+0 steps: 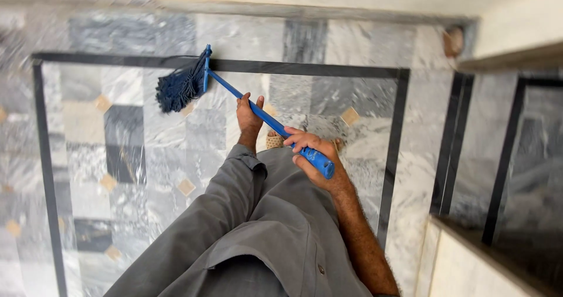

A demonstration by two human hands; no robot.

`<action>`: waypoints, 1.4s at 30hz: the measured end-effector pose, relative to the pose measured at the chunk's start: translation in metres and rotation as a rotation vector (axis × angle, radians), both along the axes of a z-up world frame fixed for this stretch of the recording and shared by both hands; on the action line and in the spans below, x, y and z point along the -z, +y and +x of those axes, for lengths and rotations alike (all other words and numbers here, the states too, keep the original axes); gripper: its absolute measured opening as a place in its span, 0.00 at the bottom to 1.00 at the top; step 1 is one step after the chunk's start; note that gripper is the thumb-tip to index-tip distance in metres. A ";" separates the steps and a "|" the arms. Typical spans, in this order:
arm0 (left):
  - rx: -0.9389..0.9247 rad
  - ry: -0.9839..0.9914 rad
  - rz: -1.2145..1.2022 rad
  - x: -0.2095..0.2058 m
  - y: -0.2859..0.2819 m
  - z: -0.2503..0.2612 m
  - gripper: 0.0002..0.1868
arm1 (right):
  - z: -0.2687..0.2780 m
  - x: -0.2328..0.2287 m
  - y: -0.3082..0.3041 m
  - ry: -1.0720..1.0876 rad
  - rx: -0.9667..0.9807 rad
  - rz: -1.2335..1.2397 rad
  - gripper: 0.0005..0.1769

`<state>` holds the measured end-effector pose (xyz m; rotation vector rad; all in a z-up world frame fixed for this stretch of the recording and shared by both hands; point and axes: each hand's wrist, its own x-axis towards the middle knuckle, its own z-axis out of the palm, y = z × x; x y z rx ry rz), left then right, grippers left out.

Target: Mopping a marble-tiled floor with a blue mop.

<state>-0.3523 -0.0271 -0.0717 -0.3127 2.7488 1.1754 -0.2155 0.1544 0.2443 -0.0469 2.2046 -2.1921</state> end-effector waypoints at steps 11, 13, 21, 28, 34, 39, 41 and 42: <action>0.863 -0.160 0.161 -0.060 0.251 0.079 0.32 | 0.131 -0.033 0.080 0.117 0.836 0.165 0.13; 1.042 -0.252 0.169 -0.055 0.294 0.107 0.33 | 0.158 -0.034 0.085 0.128 0.981 0.210 0.13; 1.821 -0.318 0.098 -0.064 0.409 0.245 0.39 | 0.244 -0.042 0.071 0.046 1.535 0.418 0.11; 2.224 0.063 -0.154 -0.105 0.441 0.327 0.23 | 0.254 -0.040 0.065 -0.141 1.835 0.561 0.07; 2.348 0.122 -0.378 -0.101 0.451 0.346 0.20 | 0.261 -0.019 0.065 -0.151 1.966 0.460 0.07; 2.263 0.254 -0.353 -0.090 0.488 0.334 0.15 | 0.270 -0.010 0.100 -0.072 1.870 0.417 0.09; 2.206 0.283 -0.302 -0.092 0.501 0.312 0.12 | 0.264 -0.012 0.121 -0.053 1.791 0.437 0.10; 2.156 0.307 -0.253 -0.092 0.507 0.302 0.11 | 0.262 -0.013 0.132 -0.041 1.717 0.454 0.10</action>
